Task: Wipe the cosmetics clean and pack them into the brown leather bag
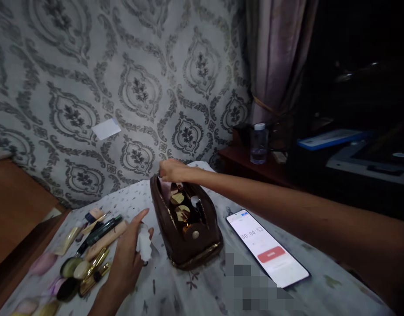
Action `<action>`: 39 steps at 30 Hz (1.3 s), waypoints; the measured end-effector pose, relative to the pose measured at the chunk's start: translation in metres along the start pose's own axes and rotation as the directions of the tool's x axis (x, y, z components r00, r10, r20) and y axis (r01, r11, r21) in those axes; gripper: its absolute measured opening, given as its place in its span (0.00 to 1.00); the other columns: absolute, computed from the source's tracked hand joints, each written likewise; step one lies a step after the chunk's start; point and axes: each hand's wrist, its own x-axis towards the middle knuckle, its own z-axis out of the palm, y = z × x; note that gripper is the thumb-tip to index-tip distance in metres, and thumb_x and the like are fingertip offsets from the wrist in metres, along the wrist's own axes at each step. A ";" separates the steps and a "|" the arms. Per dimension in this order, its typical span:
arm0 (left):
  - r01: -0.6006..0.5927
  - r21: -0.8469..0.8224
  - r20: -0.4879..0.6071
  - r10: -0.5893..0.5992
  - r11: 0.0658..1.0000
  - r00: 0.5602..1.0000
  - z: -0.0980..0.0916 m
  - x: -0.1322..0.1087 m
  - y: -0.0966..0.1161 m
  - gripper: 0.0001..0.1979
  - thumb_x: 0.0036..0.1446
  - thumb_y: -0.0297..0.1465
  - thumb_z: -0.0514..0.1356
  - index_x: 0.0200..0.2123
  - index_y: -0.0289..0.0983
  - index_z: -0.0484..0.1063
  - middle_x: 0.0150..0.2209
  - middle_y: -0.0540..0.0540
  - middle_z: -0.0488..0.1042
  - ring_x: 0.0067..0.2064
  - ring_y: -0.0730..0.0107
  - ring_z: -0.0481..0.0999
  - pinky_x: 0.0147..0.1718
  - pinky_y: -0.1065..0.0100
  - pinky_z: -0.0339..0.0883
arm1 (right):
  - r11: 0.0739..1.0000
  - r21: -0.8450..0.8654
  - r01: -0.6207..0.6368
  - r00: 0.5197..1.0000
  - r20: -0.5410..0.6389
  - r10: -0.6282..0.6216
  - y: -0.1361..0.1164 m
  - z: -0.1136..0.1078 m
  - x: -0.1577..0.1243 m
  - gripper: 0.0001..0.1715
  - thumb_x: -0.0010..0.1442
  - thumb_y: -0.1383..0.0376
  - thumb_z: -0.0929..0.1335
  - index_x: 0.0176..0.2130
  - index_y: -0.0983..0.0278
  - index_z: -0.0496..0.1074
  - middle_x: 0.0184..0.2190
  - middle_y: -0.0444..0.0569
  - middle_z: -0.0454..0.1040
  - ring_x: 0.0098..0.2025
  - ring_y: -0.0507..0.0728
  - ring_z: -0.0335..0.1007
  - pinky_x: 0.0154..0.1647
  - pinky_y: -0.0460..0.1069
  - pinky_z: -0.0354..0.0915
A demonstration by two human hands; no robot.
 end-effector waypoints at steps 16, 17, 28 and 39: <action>0.170 0.118 0.410 -0.204 0.978 0.889 -0.003 -0.111 -0.037 0.33 0.52 0.28 0.61 0.61 0.43 0.57 0.65 0.37 0.56 0.67 0.48 0.52 0.61 0.44 0.50 | 0.847 0.398 0.353 0.879 0.170 -0.446 -0.100 0.102 -0.136 0.12 0.62 0.68 0.62 0.39 0.63 0.76 0.34 0.51 0.78 0.35 0.56 0.73 0.39 0.49 0.63; 0.173 0.098 0.366 -0.197 0.980 0.909 -0.001 -0.114 -0.037 0.29 0.54 0.26 0.58 0.59 0.42 0.59 0.63 0.38 0.59 0.65 0.51 0.55 0.61 0.47 0.52 | 0.851 0.421 0.314 0.888 0.187 -0.421 -0.103 0.115 -0.140 0.12 0.61 0.68 0.63 0.41 0.63 0.75 0.37 0.51 0.78 0.37 0.57 0.73 0.42 0.50 0.64; 0.267 -0.058 0.093 -0.261 0.962 0.961 -0.021 -0.114 -0.081 0.18 0.56 0.20 0.48 0.48 0.39 0.62 0.45 0.44 0.73 0.48 0.64 0.72 0.49 0.61 0.67 | 0.765 0.641 -0.066 0.969 0.222 -0.103 -0.134 0.196 -0.132 0.17 0.55 0.67 0.65 0.45 0.65 0.73 0.35 0.50 0.78 0.39 0.58 0.73 0.42 0.52 0.66; 0.529 0.242 0.037 -0.552 0.814 0.833 -0.105 -0.035 -0.237 0.14 0.65 0.34 0.56 0.51 0.35 0.69 0.51 0.41 0.72 0.50 0.59 0.74 0.50 0.52 0.69 | 0.581 0.777 -0.244 0.961 0.276 0.034 -0.134 0.232 -0.128 0.12 0.55 0.60 0.65 0.35 0.64 0.73 0.21 0.43 0.69 0.23 0.53 0.65 0.26 0.47 0.61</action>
